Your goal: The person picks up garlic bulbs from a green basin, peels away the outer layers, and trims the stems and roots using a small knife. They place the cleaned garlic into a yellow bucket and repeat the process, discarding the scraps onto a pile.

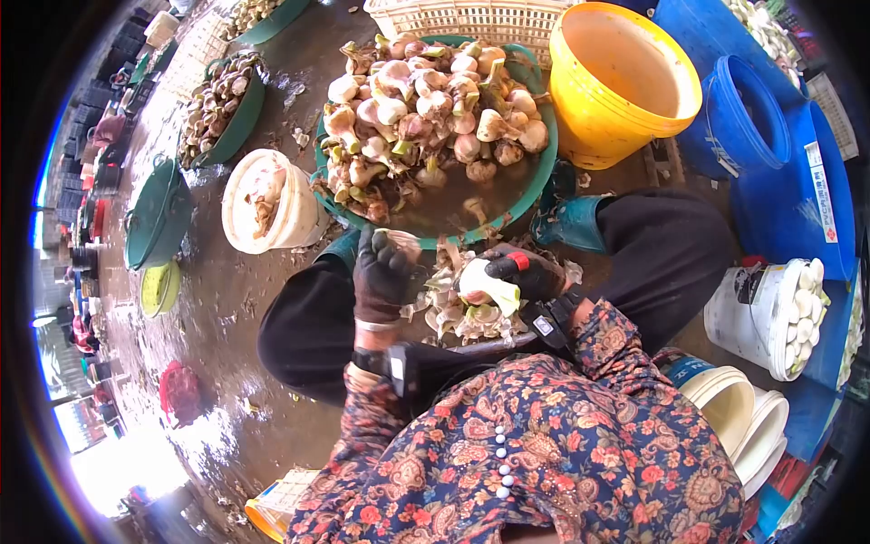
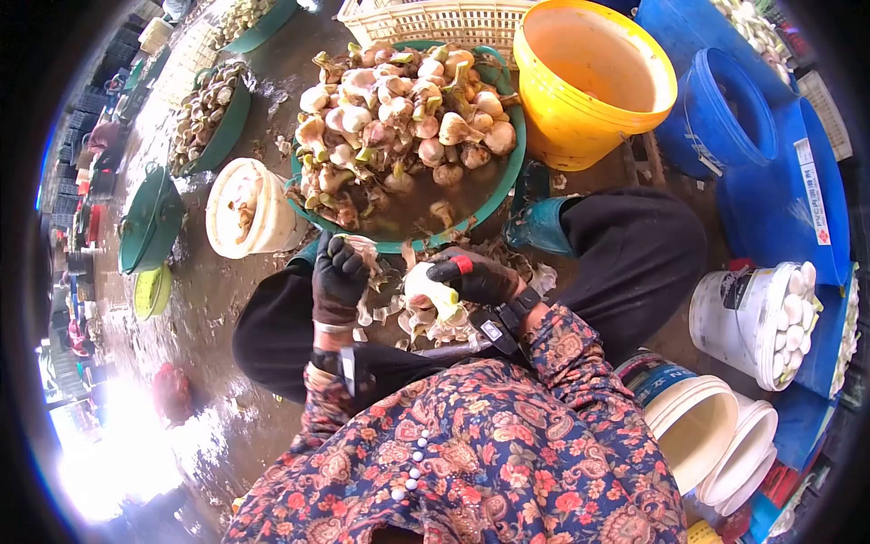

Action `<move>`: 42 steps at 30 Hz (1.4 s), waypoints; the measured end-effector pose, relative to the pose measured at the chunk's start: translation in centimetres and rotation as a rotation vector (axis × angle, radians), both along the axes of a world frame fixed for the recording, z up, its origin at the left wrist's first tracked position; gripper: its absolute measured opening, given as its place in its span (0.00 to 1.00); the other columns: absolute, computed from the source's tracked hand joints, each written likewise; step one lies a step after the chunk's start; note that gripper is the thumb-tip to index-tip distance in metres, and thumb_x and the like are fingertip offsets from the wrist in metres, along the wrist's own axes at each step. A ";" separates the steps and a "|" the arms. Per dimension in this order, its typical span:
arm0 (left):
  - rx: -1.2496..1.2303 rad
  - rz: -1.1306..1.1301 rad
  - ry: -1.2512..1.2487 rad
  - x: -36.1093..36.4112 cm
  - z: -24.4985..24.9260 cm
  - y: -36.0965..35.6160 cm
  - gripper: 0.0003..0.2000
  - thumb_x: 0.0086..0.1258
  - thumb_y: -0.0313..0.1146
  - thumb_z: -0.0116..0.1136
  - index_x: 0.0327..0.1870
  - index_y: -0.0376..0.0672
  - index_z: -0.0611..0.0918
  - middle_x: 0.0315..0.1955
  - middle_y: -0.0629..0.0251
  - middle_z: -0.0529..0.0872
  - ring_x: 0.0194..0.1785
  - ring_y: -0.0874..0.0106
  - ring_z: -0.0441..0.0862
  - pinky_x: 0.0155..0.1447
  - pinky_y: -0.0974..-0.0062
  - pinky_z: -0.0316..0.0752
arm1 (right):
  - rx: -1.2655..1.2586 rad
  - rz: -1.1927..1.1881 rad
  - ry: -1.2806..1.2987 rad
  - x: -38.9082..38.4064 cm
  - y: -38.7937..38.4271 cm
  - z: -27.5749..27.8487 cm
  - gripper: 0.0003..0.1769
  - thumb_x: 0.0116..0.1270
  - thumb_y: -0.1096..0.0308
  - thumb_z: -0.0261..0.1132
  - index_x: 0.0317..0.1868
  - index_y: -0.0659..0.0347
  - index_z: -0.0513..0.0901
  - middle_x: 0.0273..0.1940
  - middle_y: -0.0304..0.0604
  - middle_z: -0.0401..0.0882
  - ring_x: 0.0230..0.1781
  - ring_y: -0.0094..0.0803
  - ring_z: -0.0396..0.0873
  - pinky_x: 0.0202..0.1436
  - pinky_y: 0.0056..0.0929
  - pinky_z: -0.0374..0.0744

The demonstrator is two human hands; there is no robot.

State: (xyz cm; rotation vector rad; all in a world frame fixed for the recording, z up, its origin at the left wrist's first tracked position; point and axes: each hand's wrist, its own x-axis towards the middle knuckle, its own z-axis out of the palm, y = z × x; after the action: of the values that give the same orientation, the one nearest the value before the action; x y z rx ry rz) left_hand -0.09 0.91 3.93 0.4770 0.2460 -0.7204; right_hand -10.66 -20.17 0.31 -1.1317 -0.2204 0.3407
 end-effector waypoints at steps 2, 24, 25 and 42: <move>0.823 -0.167 -0.302 0.4 -1.0 1.6 0.19 0.69 0.52 0.50 0.29 0.44 0.75 0.15 0.74 0.73 0.13 0.82 0.66 0.18 0.84 0.62 | 0.016 -0.040 0.174 0.2 0.1 1.7 0.22 0.64 0.57 0.62 0.51 0.67 0.76 0.44 0.41 0.79 0.43 0.25 0.77 0.45 0.26 0.74; 0.958 -0.424 -0.487 -5.2 0.4 -2.3 0.21 0.70 0.48 0.46 0.27 0.39 0.78 0.11 0.70 0.71 0.11 0.80 0.64 0.17 0.83 0.58 | -0.761 -0.590 -0.312 1.7 3.2 0.9 0.15 0.58 0.68 0.65 0.46 0.59 0.81 0.40 0.48 0.79 0.37 0.41 0.78 0.43 0.33 0.76; 0.955 -0.428 -0.490 -5.4 0.3 -2.3 0.21 0.70 0.48 0.46 0.27 0.39 0.78 0.11 0.70 0.71 0.11 0.80 0.64 0.17 0.83 0.58 | -0.625 -0.622 -0.199 1.9 3.5 0.4 0.11 0.58 0.68 0.65 0.42 0.60 0.82 0.37 0.46 0.80 0.36 0.38 0.79 0.43 0.32 0.76; 1.517 -0.898 -1.085 -2.6 3.2 -1.1 0.25 0.58 0.57 0.58 0.34 0.37 0.84 0.26 0.51 0.83 0.33 0.54 0.81 0.40 0.62 0.73 | 0.052 -0.834 0.699 2.6 0.4 -1.3 0.19 0.57 0.49 0.67 0.26 0.57 0.79 0.21 0.33 0.75 0.18 0.22 0.72 0.22 0.22 0.71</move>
State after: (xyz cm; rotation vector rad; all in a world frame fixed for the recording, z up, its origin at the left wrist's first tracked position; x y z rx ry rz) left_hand -2.73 -0.24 7.15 2.4287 -0.5811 -0.9178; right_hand -8.02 -19.81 -0.98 -0.9008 0.8377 -0.0331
